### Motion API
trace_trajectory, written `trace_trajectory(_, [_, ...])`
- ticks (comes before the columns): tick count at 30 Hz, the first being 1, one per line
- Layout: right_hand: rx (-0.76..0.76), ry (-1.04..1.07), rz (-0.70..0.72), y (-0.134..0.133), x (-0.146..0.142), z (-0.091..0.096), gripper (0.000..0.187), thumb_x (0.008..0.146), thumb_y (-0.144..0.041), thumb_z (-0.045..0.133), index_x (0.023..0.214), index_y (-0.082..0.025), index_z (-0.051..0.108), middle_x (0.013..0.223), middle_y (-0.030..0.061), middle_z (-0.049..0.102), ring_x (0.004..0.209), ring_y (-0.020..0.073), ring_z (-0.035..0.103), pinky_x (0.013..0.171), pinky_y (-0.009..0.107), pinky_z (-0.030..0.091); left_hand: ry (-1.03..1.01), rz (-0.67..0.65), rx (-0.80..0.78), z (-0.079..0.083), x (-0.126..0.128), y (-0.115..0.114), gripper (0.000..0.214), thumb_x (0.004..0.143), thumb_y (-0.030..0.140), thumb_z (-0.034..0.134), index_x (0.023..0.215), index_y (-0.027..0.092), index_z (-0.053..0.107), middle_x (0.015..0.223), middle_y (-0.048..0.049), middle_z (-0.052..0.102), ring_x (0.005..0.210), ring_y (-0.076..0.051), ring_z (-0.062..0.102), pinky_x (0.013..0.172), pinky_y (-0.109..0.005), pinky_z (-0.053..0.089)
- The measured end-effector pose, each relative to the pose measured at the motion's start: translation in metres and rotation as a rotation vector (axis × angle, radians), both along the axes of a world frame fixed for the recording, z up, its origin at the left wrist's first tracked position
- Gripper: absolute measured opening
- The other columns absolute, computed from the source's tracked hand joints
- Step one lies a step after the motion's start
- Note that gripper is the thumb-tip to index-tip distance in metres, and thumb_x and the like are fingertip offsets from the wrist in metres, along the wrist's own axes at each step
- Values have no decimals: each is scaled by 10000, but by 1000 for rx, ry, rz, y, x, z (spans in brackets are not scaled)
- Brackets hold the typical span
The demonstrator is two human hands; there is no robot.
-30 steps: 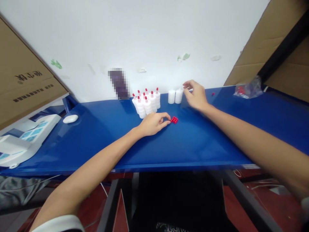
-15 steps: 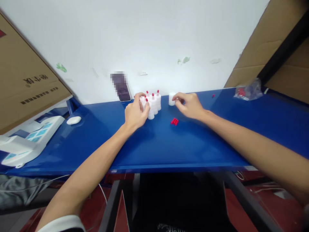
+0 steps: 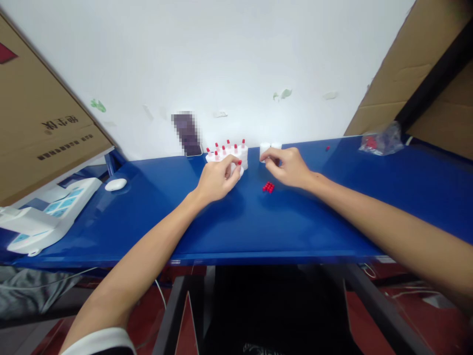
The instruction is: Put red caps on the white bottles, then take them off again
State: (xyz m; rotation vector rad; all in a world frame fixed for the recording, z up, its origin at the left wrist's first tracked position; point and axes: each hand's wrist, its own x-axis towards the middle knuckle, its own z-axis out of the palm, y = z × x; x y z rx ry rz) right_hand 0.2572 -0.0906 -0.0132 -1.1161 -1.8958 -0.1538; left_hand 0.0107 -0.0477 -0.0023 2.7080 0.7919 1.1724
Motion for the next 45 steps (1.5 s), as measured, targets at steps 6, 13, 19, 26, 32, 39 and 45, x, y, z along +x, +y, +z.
trace_trajectory(6, [24,-6,79,-10,-11,6,213,900,-247,529,902,-212,739,598,-27,653,495,129,543,555,279,429,-144,-152,-143,-8,7,-4,172,971,358,553,942,198,609,523,106,320,463,-77,321,538,-229,307])
trace_trajectory(13, [1,-33,197,-15,-17,11,247,949,-271,535,1101,-174,704,712,-7,688,581,135,604,615,273,476,-271,-213,-377,-13,8,2,245,976,441,561,952,197,570,534,97,348,484,-85,305,518,-238,287])
trace_trajectory(19, [28,-46,207,-14,-17,9,239,969,-271,519,1104,-182,695,687,-22,656,563,126,562,595,267,453,-202,-367,-598,-12,11,0,400,958,583,593,1045,194,570,599,68,475,504,-80,353,511,-232,317])
trace_trajectory(26, [21,-37,197,-11,-12,6,270,994,-335,507,1121,-196,700,701,-19,668,571,134,565,598,275,449,-221,-370,-618,-13,11,3,496,916,666,636,1056,191,628,594,62,438,510,-80,307,506,-247,280])
trace_trajectory(32, [-2,-40,178,-11,-11,6,281,1000,-334,493,1134,-209,705,678,-25,660,566,139,555,599,281,447,-220,-363,-567,-16,7,7,514,976,642,558,1289,235,589,592,64,415,501,-97,318,499,-255,285])
trace_trajectory(39, [-18,-17,231,-15,-18,11,273,1004,-356,520,1176,-207,669,768,-8,696,590,130,580,610,273,460,-206,-310,-323,-17,6,0,384,1038,521,445,1191,213,617,737,4,505,639,-146,461,626,-299,423])
trace_trajectory(45, [-43,-23,243,-22,-30,18,207,1005,-348,529,1121,-214,636,795,4,689,628,137,581,630,285,452,-54,-245,-102,-12,15,-12,323,1006,479,519,1130,189,589,1134,-107,598,1052,-234,577,939,-394,512])
